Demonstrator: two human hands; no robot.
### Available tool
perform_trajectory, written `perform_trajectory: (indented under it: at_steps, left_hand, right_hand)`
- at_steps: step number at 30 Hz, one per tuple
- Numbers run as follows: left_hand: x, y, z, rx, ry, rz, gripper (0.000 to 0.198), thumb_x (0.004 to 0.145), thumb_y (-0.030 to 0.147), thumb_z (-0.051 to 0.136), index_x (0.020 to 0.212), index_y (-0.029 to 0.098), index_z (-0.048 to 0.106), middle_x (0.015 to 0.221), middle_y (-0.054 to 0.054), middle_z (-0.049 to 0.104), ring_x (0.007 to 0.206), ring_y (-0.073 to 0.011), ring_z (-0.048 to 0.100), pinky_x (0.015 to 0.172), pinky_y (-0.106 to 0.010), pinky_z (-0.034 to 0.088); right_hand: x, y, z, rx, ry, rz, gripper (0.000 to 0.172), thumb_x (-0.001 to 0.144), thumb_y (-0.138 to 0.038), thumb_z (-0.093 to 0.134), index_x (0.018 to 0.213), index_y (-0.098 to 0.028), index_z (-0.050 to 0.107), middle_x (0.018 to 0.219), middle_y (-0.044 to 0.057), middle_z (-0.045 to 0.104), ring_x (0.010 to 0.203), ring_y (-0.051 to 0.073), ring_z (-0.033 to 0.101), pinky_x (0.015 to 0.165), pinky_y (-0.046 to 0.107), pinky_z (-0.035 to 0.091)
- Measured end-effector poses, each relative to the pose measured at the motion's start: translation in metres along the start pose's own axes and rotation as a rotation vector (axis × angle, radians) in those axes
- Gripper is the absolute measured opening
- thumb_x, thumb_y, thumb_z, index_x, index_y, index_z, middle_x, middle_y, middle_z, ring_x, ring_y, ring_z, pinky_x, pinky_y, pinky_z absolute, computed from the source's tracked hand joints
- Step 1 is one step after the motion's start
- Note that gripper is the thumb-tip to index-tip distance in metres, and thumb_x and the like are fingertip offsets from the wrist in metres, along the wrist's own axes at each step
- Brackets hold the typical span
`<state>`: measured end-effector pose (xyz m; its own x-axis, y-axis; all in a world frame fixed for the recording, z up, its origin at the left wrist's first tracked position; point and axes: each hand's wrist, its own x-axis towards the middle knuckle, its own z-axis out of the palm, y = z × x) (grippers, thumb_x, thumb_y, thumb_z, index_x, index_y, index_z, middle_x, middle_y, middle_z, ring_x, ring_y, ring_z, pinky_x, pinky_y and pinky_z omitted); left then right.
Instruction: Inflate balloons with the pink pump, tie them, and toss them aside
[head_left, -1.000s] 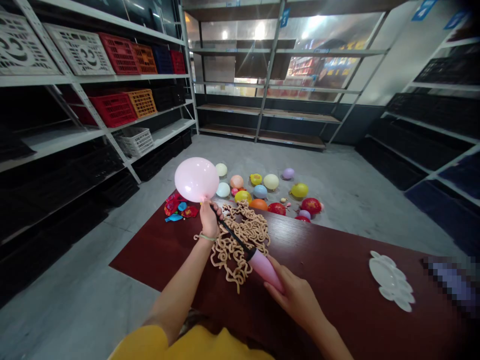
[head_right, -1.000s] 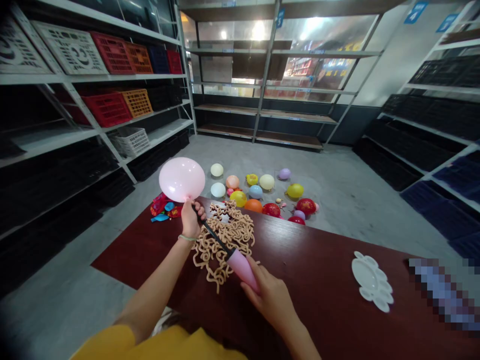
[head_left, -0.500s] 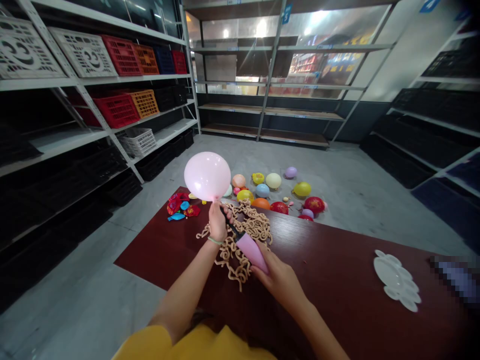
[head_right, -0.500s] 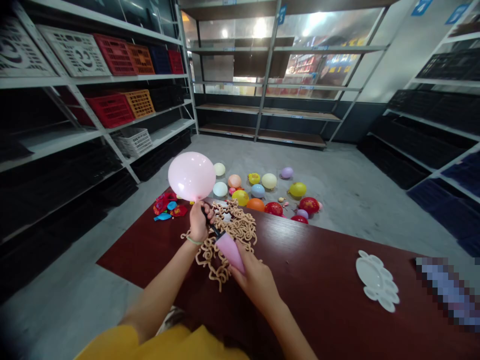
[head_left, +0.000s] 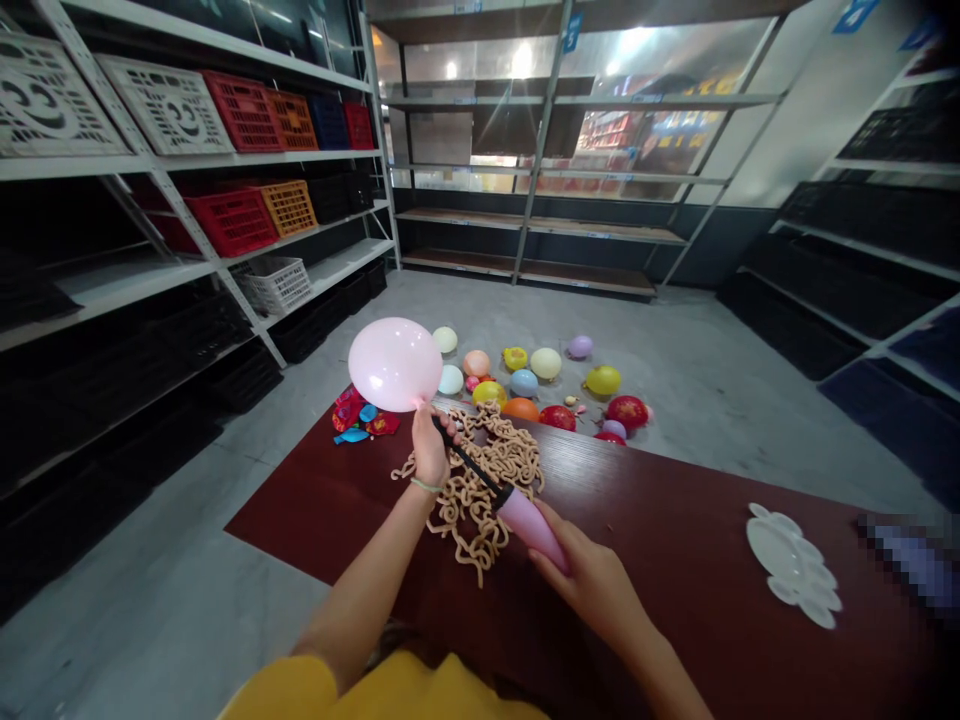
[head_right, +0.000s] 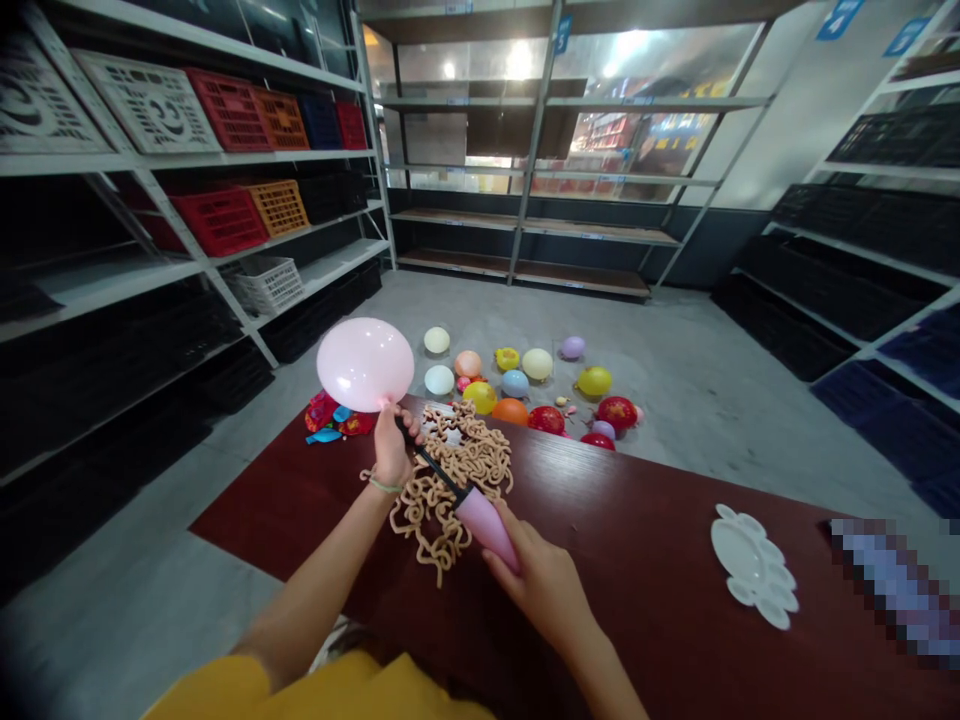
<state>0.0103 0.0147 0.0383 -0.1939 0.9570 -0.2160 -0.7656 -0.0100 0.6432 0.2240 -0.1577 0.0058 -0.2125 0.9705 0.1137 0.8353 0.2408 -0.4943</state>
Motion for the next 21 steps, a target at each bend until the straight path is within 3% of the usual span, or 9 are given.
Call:
perform_trajectory:
  at_steps: [5, 9, 16, 21]
  left_hand:
    - [-0.020, -0.020, -0.005, 0.102, -0.104, 0.038, 0.040, 0.089, 0.057, 0.053, 0.075, 0.021, 0.043, 0.058, 0.005, 0.042, 0.043, -0.0076, 0.041, 0.038, -0.020, 0.037]
    - [-0.021, -0.018, -0.007, 0.135, -0.140, 0.052, 0.038, 0.089, 0.054, 0.054, 0.075, 0.021, 0.043, 0.057, 0.006, 0.042, 0.040, -0.0073, 0.039, 0.034, -0.020, 0.033]
    - [-0.004, 0.009, -0.001, 0.086, -0.117, 0.092, 0.030, 0.091, 0.044, 0.054, 0.075, 0.021, 0.043, 0.057, 0.006, 0.040, 0.038, -0.0069, 0.037, 0.032, -0.019, 0.028]
    - [0.009, 0.020, -0.002, 0.084, -0.074, 0.109, 0.027, 0.091, 0.041, 0.053, 0.077, 0.021, 0.043, 0.057, 0.007, 0.038, 0.039, -0.0066, 0.036, 0.032, -0.018, 0.028]
  right_hand:
    - [0.031, -0.027, 0.016, 0.041, 0.025, 0.077, 0.060, 0.092, -0.039, 0.055, 0.149, -0.029, 0.039, 0.139, 0.008, 0.059, 0.114, 0.031, 0.066, 0.089, 0.044, 0.057]
    - [0.036, -0.038, 0.024, 0.077, 0.040, 0.017, 0.068, 0.093, -0.038, 0.056, 0.154, -0.033, 0.027, 0.143, 0.006, 0.056, 0.119, 0.029, 0.063, 0.089, 0.040, 0.057]
    - [0.001, -0.014, 0.011, 0.072, 0.044, -0.083, 0.072, 0.094, -0.036, 0.057, 0.156, -0.034, 0.021, 0.137, 0.007, 0.061, 0.118, 0.025, 0.063, 0.094, 0.038, 0.055]
    - [-0.026, 0.006, -0.002, 0.005, 0.019, -0.098, 0.069, 0.095, -0.037, 0.055, 0.155, -0.034, 0.022, 0.133, 0.007, 0.063, 0.113, 0.023, 0.066, 0.088, 0.034, 0.056]
